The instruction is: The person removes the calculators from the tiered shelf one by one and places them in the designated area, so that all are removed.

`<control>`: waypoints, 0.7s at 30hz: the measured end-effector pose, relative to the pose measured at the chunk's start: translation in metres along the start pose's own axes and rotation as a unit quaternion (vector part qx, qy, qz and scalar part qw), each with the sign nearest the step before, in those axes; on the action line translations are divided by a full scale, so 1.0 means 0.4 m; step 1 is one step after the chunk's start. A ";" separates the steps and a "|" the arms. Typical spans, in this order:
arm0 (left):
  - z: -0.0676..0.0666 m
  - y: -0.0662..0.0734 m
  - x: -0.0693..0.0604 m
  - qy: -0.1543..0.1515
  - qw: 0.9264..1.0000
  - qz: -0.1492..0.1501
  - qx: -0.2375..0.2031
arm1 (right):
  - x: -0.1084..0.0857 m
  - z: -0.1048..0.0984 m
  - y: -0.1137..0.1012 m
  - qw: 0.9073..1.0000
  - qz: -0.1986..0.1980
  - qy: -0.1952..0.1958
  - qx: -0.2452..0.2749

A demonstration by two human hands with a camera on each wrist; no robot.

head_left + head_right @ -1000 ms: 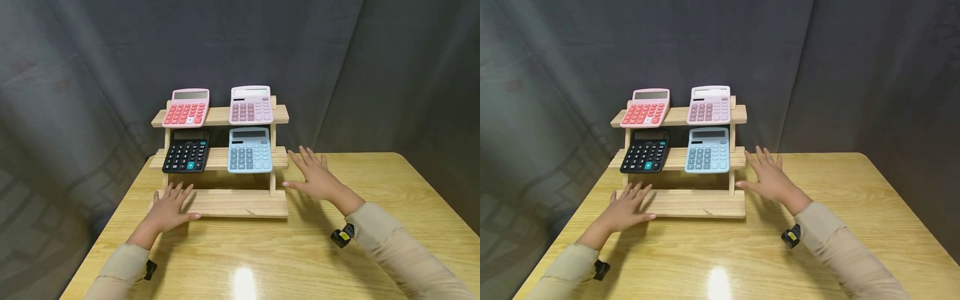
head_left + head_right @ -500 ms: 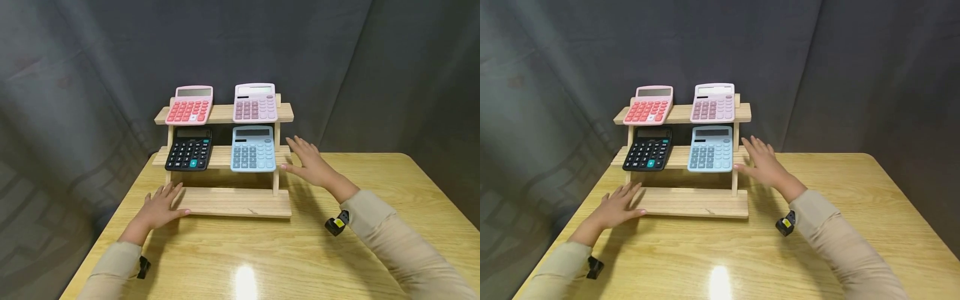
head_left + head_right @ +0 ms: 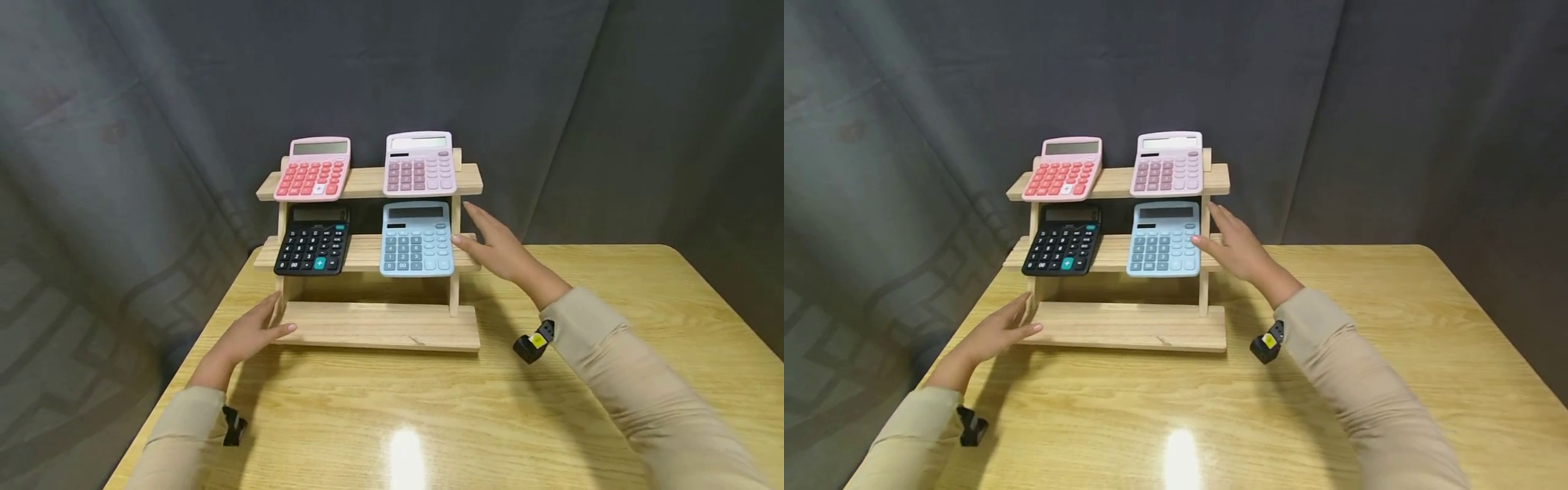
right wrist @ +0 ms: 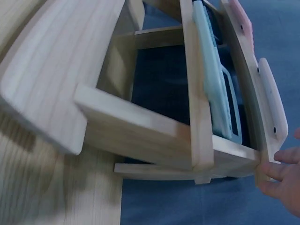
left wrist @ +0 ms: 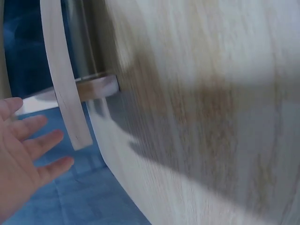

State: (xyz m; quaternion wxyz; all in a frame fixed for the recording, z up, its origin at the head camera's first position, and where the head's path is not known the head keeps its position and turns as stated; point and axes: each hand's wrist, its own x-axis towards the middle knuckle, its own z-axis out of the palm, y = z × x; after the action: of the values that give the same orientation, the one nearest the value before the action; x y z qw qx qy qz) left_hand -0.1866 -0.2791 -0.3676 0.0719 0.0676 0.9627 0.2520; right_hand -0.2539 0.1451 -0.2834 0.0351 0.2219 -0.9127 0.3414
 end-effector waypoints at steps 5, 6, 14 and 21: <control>-0.017 -0.014 0.009 -0.015 0.997 -0.035 -0.062 | 0.022 0.003 -0.014 0.999 0.015 0.036 0.027; -0.020 -0.018 0.010 -0.014 0.997 -0.041 -0.064 | 0.026 0.004 -0.017 0.998 0.018 0.039 0.036; -0.032 -0.035 0.025 -0.013 0.989 -0.062 -0.136 | 0.058 0.001 -0.017 0.985 0.039 0.066 0.152; -0.031 -0.060 0.028 0.020 0.979 -0.069 -0.193 | 0.085 0.003 -0.022 0.963 0.061 0.094 0.245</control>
State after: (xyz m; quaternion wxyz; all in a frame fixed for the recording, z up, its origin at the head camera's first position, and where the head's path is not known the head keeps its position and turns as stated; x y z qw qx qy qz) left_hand -0.2018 -0.3040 -0.3702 0.0814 -0.0191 0.8996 0.4286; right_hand -0.2807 0.1255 -0.2715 0.0443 0.1343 -0.8054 0.5756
